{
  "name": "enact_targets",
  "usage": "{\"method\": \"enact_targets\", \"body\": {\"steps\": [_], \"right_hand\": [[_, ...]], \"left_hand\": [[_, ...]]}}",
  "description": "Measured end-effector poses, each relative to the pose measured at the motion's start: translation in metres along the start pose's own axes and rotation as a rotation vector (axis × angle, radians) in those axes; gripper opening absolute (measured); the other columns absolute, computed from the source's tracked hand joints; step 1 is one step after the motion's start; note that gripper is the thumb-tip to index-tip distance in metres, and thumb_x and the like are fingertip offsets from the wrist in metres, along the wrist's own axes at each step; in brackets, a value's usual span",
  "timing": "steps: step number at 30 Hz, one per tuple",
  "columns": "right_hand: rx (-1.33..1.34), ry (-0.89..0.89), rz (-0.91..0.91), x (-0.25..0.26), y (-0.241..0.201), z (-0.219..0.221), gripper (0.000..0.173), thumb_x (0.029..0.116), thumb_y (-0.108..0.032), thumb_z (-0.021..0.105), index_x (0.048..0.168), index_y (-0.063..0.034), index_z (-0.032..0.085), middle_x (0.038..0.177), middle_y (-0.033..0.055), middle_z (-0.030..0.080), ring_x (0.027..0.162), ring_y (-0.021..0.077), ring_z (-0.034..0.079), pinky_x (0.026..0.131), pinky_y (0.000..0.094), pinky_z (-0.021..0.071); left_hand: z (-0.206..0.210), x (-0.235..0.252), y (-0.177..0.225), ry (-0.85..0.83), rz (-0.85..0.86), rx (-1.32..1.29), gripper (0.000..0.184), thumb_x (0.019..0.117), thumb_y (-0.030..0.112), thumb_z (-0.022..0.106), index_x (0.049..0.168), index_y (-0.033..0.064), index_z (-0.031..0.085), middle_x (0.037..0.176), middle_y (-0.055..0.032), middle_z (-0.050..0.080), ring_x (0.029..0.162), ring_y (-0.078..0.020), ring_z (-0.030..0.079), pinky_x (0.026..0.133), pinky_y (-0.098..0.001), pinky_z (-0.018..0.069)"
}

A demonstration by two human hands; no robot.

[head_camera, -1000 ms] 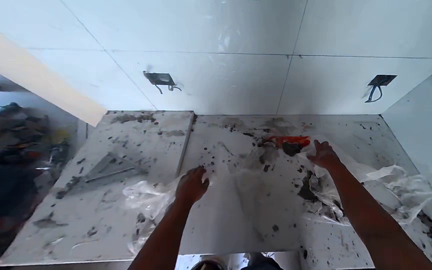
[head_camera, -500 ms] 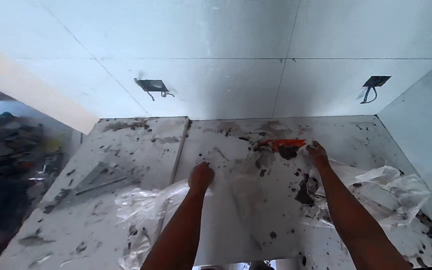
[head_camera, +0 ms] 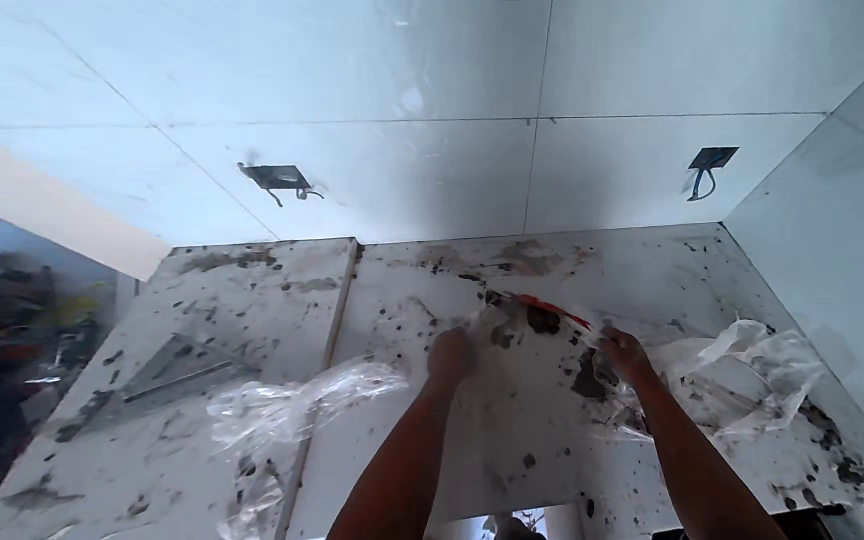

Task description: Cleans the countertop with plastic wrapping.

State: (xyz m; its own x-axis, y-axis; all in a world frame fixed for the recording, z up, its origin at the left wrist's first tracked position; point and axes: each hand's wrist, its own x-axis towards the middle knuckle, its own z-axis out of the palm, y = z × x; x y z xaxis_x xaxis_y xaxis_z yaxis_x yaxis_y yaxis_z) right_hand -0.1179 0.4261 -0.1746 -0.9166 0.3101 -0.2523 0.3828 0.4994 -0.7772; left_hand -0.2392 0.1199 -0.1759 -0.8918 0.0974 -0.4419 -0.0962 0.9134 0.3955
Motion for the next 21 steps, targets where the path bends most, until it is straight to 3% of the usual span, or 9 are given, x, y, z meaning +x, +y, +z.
{"method": "enact_targets", "body": {"steps": [5,7,9,11,14,16,18,21], "right_hand": [[-0.095,-0.055,-0.103,-0.014,0.015,0.0,0.026,0.1043,-0.014,0.05,0.108,0.0048,0.068,0.093,0.018,0.067,0.087,0.0253,0.064,0.085,0.046,0.0517],[-0.136,-0.015,-0.134,-0.013,0.013,0.001,0.027,0.1034,-0.014,0.051,0.108,0.0059,0.068,0.095,0.0205,0.067,0.09,0.0283,0.065,0.086,0.0473,0.0519],[-0.226,0.018,-0.147,-0.009,0.005,0.0,0.03,0.1014,-0.017,0.055,0.114,0.0072,0.068,0.113,0.0261,0.067,0.108,0.0359,0.064,0.098,0.0508,0.0506],[-0.331,0.056,-0.138,-0.005,-0.015,-0.002,0.038,0.0992,-0.021,0.062,0.122,0.0083,0.066,0.131,0.0298,0.059,0.127,0.0417,0.056,0.11,0.0523,0.0446],[-0.443,0.14,-0.164,0.014,-0.051,0.008,0.055,0.0925,-0.032,0.075,0.127,0.008,0.062,0.139,0.0304,0.054,0.134,0.0452,0.05,0.113,0.0559,0.041],[-0.48,0.151,-0.216,0.036,-0.075,0.028,0.07,0.0885,-0.038,0.08,0.14,0.0015,0.055,0.148,0.027,0.049,0.141,0.0442,0.044,0.115,0.0611,0.0365],[-0.592,0.065,-0.265,0.066,-0.094,0.055,0.08,0.0926,-0.041,0.074,0.157,-0.0086,0.039,0.161,0.022,0.038,0.151,0.0435,0.03,0.118,0.0714,0.0203],[-0.782,-0.114,-0.283,0.115,-0.109,0.09,0.075,0.0997,-0.032,0.063,0.163,-0.0144,0.028,0.166,0.0189,0.031,0.153,0.0452,0.024,0.115,0.078,0.0152]], "left_hand": [[-0.019,0.0,-0.032,0.046,0.112,-0.128,0.031,0.1039,0.018,0.049,0.117,-0.0014,0.069,0.119,-0.0251,0.067,0.118,-0.0393,0.062,0.101,-0.0588,0.0463],[-0.022,-0.003,-0.037,0.002,0.138,-0.122,0.03,0.1037,0.018,0.05,0.116,-0.0009,0.07,0.117,-0.0242,0.067,0.116,-0.0383,0.063,0.1,-0.0588,0.0472],[-0.018,-0.008,-0.038,-0.027,0.147,-0.13,0.031,0.1044,0.019,0.049,0.118,-0.0001,0.069,0.117,-0.0226,0.068,0.115,-0.0361,0.064,0.1,-0.0566,0.0477],[-0.014,-0.016,-0.036,-0.049,0.146,-0.156,0.032,0.1051,0.019,0.048,0.12,-0.0002,0.069,0.118,-0.0222,0.068,0.116,-0.0351,0.063,0.101,-0.0553,0.0471],[-0.011,-0.026,-0.036,-0.061,0.142,-0.192,0.03,0.1047,0.018,0.049,0.118,-0.0004,0.069,0.112,-0.0223,0.068,0.109,-0.035,0.064,0.097,-0.0559,0.0484],[-0.01,-0.029,-0.036,-0.054,0.136,-0.208,0.029,0.1041,0.017,0.048,0.115,0.0001,0.069,0.108,-0.021,0.068,0.104,-0.0333,0.065,0.093,-0.0551,0.0493],[-0.01,-0.03,-0.037,-0.046,0.144,-0.227,0.03,0.1047,0.017,0.047,0.115,-0.0004,0.069,0.107,-0.0207,0.068,0.104,-0.0324,0.064,0.093,-0.0538,0.0492],[-0.008,-0.028,-0.041,-0.033,0.149,-0.245,0.03,0.105,0.019,0.047,0.114,0.0003,0.069,0.108,-0.02,0.068,0.106,-0.0314,0.065,0.095,-0.0528,0.0492]]}}
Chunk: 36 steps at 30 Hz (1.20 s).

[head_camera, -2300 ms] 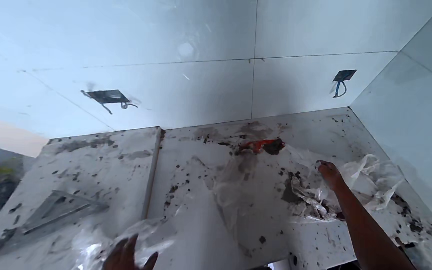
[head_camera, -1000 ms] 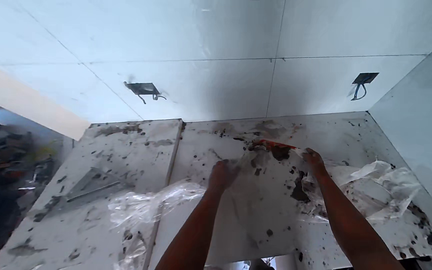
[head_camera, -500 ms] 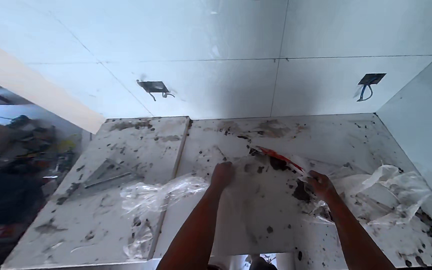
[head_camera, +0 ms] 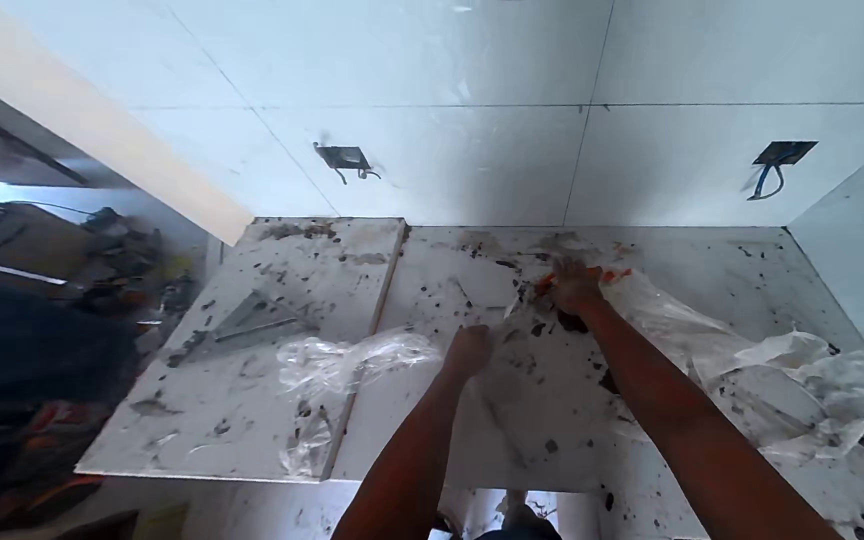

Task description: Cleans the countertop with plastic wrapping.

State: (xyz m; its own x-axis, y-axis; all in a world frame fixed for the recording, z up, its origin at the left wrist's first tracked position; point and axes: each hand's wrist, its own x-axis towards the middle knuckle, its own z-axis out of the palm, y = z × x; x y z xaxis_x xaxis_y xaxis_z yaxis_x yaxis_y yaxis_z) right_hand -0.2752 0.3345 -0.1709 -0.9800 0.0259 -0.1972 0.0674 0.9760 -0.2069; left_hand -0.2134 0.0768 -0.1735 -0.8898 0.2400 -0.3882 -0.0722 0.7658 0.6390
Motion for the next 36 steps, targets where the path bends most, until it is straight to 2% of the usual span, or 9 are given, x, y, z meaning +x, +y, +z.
{"method": "enact_targets", "body": {"steps": [3,4,6,9,18,22,31,34,36], "right_hand": [[0.027,-0.127,-0.017,0.022,-0.01,0.004,0.055,0.1,-0.021,0.063,0.152,-0.0086,0.048,0.15,0.0214,0.051,0.144,0.0438,0.041,0.117,0.0721,0.0242],[0.052,-0.162,-0.016,0.022,-0.012,0.006,0.043,0.1013,-0.02,0.061,0.142,-0.007,0.057,0.142,0.0199,0.059,0.136,0.0411,0.051,0.113,0.0667,0.0355],[0.157,-0.222,0.011,0.013,-0.013,0.011,0.034,0.1054,-0.02,0.051,0.134,-0.0027,0.057,0.129,0.0224,0.064,0.124,0.0406,0.06,0.102,0.0613,0.0482],[0.269,-0.227,0.011,-0.008,-0.014,0.008,0.036,0.1089,-0.023,0.042,0.133,-0.0022,0.059,0.125,0.0243,0.066,0.122,0.0405,0.062,0.102,0.0603,0.0482],[0.37,-0.259,-0.175,-0.086,0.011,0.007,0.036,0.1029,-0.014,0.043,0.125,-0.0012,0.068,0.118,0.023,0.07,0.117,0.0361,0.064,0.103,0.0556,0.0474],[0.376,-0.296,-0.195,-0.119,0.011,0.002,0.038,0.1018,-0.012,0.044,0.129,0.0012,0.066,0.126,0.0248,0.067,0.124,0.0376,0.06,0.109,0.0542,0.0428],[0.377,-0.373,-0.205,-0.165,0.01,-0.009,0.035,0.0986,-0.009,0.044,0.12,0.0036,0.069,0.113,0.0229,0.071,0.11,0.0363,0.067,0.1,0.0559,0.0487],[0.373,-0.412,-0.22,-0.155,0.003,-0.026,0.026,0.1026,-0.019,0.054,0.115,-0.0001,0.065,0.106,0.0187,0.067,0.098,0.0305,0.064,0.088,0.0517,0.0507],[0.361,-0.335,-0.321,-0.151,-0.013,-0.04,0.053,0.0909,-0.03,0.075,0.134,-0.0038,0.061,0.133,0.0189,0.061,0.125,0.0331,0.057,0.107,0.0532,0.0455]], "left_hand": [[-0.005,-0.004,0.0,0.004,0.004,-0.002,0.031,0.1058,0.02,0.045,0.111,0.0003,0.068,0.107,-0.0192,0.067,0.104,-0.0308,0.064,0.093,-0.0521,0.0489],[-0.006,-0.006,0.001,0.0,0.004,-0.006,0.032,0.1057,0.019,0.044,0.113,0.0003,0.069,0.109,-0.0194,0.068,0.105,-0.0307,0.064,0.094,-0.052,0.0491],[-0.004,-0.009,-0.001,0.0,-0.001,-0.025,0.031,0.105,0.018,0.044,0.114,0.0009,0.069,0.108,-0.0188,0.068,0.105,-0.03,0.065,0.093,-0.0519,0.0497],[-0.002,-0.013,-0.005,0.006,-0.01,-0.05,0.028,0.1044,0.018,0.046,0.11,0.0013,0.068,0.102,-0.0171,0.067,0.098,-0.0282,0.065,0.088,-0.0506,0.0507],[0.0,-0.042,-0.027,0.016,0.043,-0.152,0.024,0.1033,0.013,0.049,0.105,-0.0002,0.069,0.091,-0.013,0.066,0.086,-0.0217,0.063,0.082,-0.0447,0.0503],[0.004,-0.072,-0.029,-0.023,0.052,-0.181,0.023,0.1029,0.012,0.049,0.102,-0.0003,0.068,0.084,-0.0104,0.063,0.077,-0.0191,0.06,0.075,-0.0423,0.05],[0.012,-0.127,-0.027,-0.03,0.186,-0.254,0.018,0.0964,0.009,0.051,0.093,-0.0004,0.066,0.076,-0.007,0.059,0.07,-0.0158,0.057,0.068,-0.0377,0.0479],[0.004,-0.129,-0.016,-0.002,0.228,-0.243,0.018,0.0957,0.008,0.05,0.094,-0.0014,0.065,0.078,-0.0092,0.06,0.073,-0.0183,0.058,0.069,-0.0387,0.0483],[0.001,-0.128,-0.005,0.04,0.244,-0.274,0.019,0.0954,0.007,0.05,0.097,-0.0036,0.066,0.081,-0.0109,0.061,0.075,-0.0189,0.059,0.071,-0.0386,0.0488]]}}
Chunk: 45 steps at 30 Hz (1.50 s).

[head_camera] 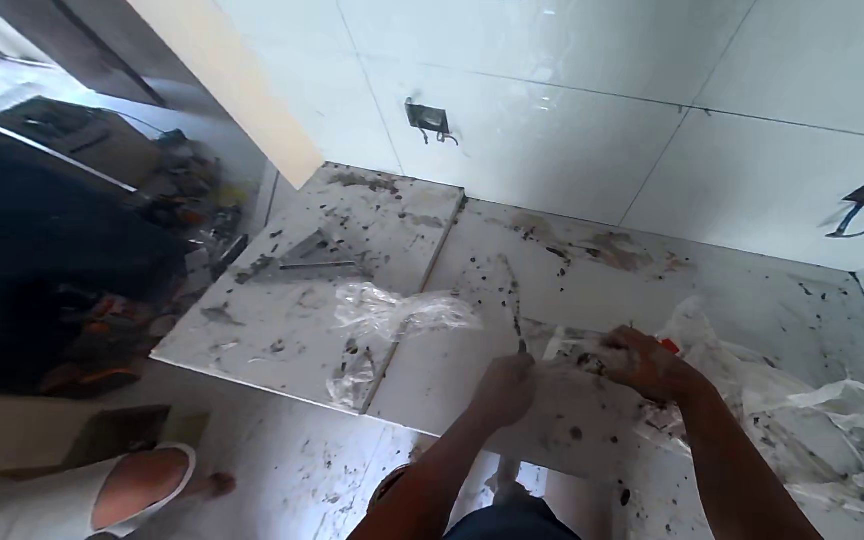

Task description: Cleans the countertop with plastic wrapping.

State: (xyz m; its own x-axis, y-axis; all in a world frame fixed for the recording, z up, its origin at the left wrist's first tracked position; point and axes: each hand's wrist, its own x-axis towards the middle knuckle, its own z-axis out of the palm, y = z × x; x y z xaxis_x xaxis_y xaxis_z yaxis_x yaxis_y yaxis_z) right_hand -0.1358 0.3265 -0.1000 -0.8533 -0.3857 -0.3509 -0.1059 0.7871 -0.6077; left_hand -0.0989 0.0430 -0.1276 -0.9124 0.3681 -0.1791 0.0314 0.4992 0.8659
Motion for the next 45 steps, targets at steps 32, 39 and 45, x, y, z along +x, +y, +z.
{"method": "enact_targets", "body": {"steps": [32,39,45], "right_hand": [[0.174,0.164,-0.038,0.193,-0.045,0.005,0.042,0.1036,-0.028,0.062,0.138,-0.0029,0.06,0.123,0.0201,0.068,0.114,0.0345,0.065,0.101,0.056,0.05],[-0.442,0.089,-0.135,0.306,-0.087,0.062,0.041,0.1,-0.017,0.063,0.14,-0.0065,0.061,0.148,0.0198,0.052,0.138,0.0443,0.045,0.105,0.0649,0.0441],[-0.116,0.137,-0.099,0.313,-0.084,0.064,0.03,0.1074,-0.016,0.048,0.128,-0.0001,0.064,0.125,0.0252,0.066,0.125,0.0429,0.06,0.104,0.0598,0.0473]], "left_hand": [[-0.012,0.01,-0.036,0.103,-0.261,-0.075,0.035,0.099,0.017,0.059,0.13,0.0,0.062,0.112,-0.0171,0.069,0.101,-0.0219,0.067,0.093,-0.0426,0.0532],[-0.015,-0.043,-0.071,0.414,-0.431,-0.076,0.034,0.0957,0.023,0.07,0.121,0.0013,0.067,0.107,-0.0151,0.071,0.099,-0.0225,0.069,0.093,-0.0444,0.0543],[-0.036,-0.072,-0.105,0.585,-0.514,-0.036,0.039,0.0957,0.019,0.07,0.127,-0.0025,0.062,0.121,-0.0202,0.066,0.111,-0.0273,0.065,0.1,-0.0465,0.0512]]}}
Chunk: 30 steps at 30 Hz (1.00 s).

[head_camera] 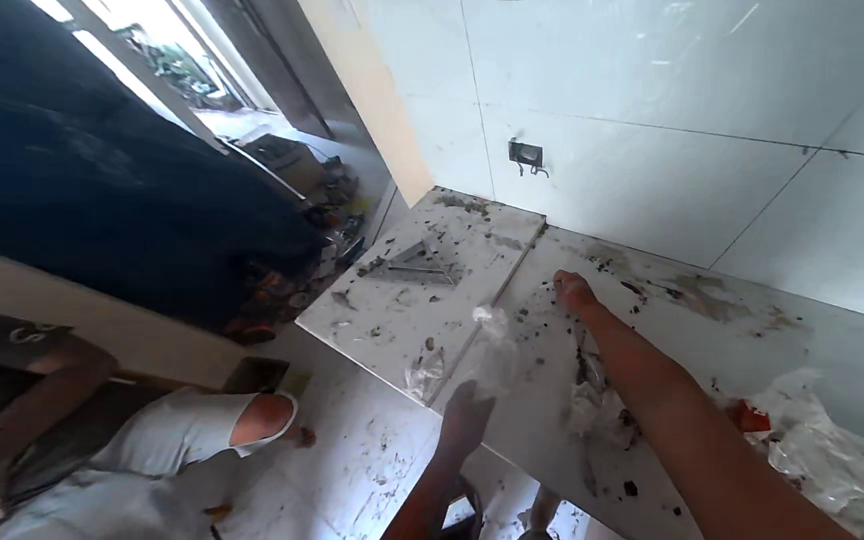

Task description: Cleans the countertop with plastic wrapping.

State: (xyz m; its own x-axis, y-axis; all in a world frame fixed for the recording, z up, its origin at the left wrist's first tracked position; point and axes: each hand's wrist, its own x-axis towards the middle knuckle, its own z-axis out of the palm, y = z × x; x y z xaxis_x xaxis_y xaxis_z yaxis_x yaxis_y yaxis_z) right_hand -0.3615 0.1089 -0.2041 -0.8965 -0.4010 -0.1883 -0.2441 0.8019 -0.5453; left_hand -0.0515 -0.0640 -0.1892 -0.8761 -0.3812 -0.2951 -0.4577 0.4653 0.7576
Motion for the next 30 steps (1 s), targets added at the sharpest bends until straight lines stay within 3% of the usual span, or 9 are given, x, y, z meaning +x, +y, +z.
{"method": "enact_targets", "body": {"steps": [8,15,17,18,21,23,26,28,30], "right_hand": [[0.252,-0.064,-0.105,-0.065,0.004,-0.002,0.029,0.1097,-0.017,0.045,0.125,0.0016,0.06,0.111,0.0245,0.067,0.103,0.0362,0.067,0.092,0.0545,0.0535],[0.368,-0.273,-0.174,-0.142,0.001,-0.015,0.03,0.1093,-0.02,0.044,0.124,0.0014,0.06,0.107,0.0159,0.064,0.095,0.0203,0.062,0.088,0.0382,0.0514],[0.384,-0.334,-0.204,-0.165,0.001,-0.02,0.028,0.1089,-0.02,0.044,0.122,0.0007,0.059,0.103,0.0134,0.063,0.089,0.0171,0.061,0.082,0.0355,0.053],[0.393,-0.362,-0.219,-0.176,0.002,-0.022,0.027,0.1088,-0.019,0.044,0.121,0.001,0.059,0.101,0.0127,0.062,0.086,0.0165,0.061,0.081,0.0349,0.054],[0.407,-0.386,-0.246,-0.21,0.005,-0.031,0.025,0.1078,-0.017,0.045,0.118,0.001,0.059,0.096,0.0103,0.061,0.084,0.0137,0.058,0.079,0.032,0.0503],[0.466,-0.357,-0.248,-0.236,0.011,-0.042,0.024,0.1063,-0.015,0.047,0.116,0.002,0.06,0.094,0.0069,0.061,0.081,0.0081,0.056,0.076,0.0262,0.0491],[0.535,-0.26,-0.145,-0.276,0.032,-0.062,0.023,0.1041,-0.015,0.05,0.112,0.0023,0.062,0.091,0.0033,0.061,0.076,0.0032,0.057,0.073,0.0224,0.0508],[0.553,-0.142,-0.041,-0.298,0.048,-0.071,0.023,0.1029,-0.015,0.051,0.112,0.0023,0.063,0.09,0.0028,0.062,0.074,0.0031,0.057,0.071,0.0227,0.0514],[0.579,-0.026,0.06,-0.313,0.062,-0.073,0.021,0.1031,-0.014,0.051,0.112,0.0026,0.061,0.089,0.0031,0.061,0.075,0.0046,0.059,0.071,0.0242,0.0534]], "left_hand": [[0.022,0.048,0.024,-0.073,0.104,0.184,0.054,0.0989,0.027,0.065,0.143,-0.0012,0.053,0.146,-0.0242,0.051,0.135,-0.0333,0.053,0.114,-0.0462,0.0426],[0.051,0.096,0.058,-0.108,0.17,0.488,0.087,0.0926,0.04,0.073,0.163,0.018,0.027,0.167,-0.0148,0.026,0.144,-0.0398,0.041,0.112,-0.0536,0.0433],[0.058,0.104,0.066,-0.153,0.201,0.607,0.076,0.0937,0.038,0.071,0.16,0.0213,0.037,0.167,-0.0142,0.025,0.143,-0.0421,0.04,0.108,-0.0576,0.0441],[0.061,0.105,0.068,-0.166,0.231,0.65,0.063,0.094,0.03,0.069,0.153,0.0204,0.048,0.165,-0.0145,0.031,0.143,-0.042,0.04,0.108,-0.0585,0.0434],[0.068,0.096,0.073,-0.236,0.372,0.686,0.039,0.0934,0.011,0.062,0.132,0.0136,0.066,0.141,-0.014,0.059,0.14,-0.0367,0.044,0.111,-0.0565,0.0387],[0.071,0.077,0.079,-0.356,0.451,0.63,0.037,0.0943,0.01,0.061,0.131,0.0079,0.065,0.13,-0.0181,0.065,0.133,-0.0383,0.052,0.112,-0.0569,0.0383],[0.088,0.037,0.091,-0.515,0.428,0.5,0.044,0.0918,0.009,0.066,0.135,0.0027,0.059,0.133,-0.0242,0.061,0.127,-0.0415,0.057,0.106,-0.059,0.0455],[0.102,0.024,0.09,-0.507,0.46,0.385,0.054,0.0892,0.01,0.069,0.14,0.0016,0.055,0.144,-0.0236,0.052,0.135,-0.0381,0.052,0.111,-0.0528,0.0441],[0.112,0.018,0.085,-0.465,0.524,0.23,0.064,0.0929,0.029,0.07,0.148,0.0034,0.049,0.156,-0.0226,0.042,0.143,-0.0359,0.043,0.117,-0.0491,0.0399]]}}
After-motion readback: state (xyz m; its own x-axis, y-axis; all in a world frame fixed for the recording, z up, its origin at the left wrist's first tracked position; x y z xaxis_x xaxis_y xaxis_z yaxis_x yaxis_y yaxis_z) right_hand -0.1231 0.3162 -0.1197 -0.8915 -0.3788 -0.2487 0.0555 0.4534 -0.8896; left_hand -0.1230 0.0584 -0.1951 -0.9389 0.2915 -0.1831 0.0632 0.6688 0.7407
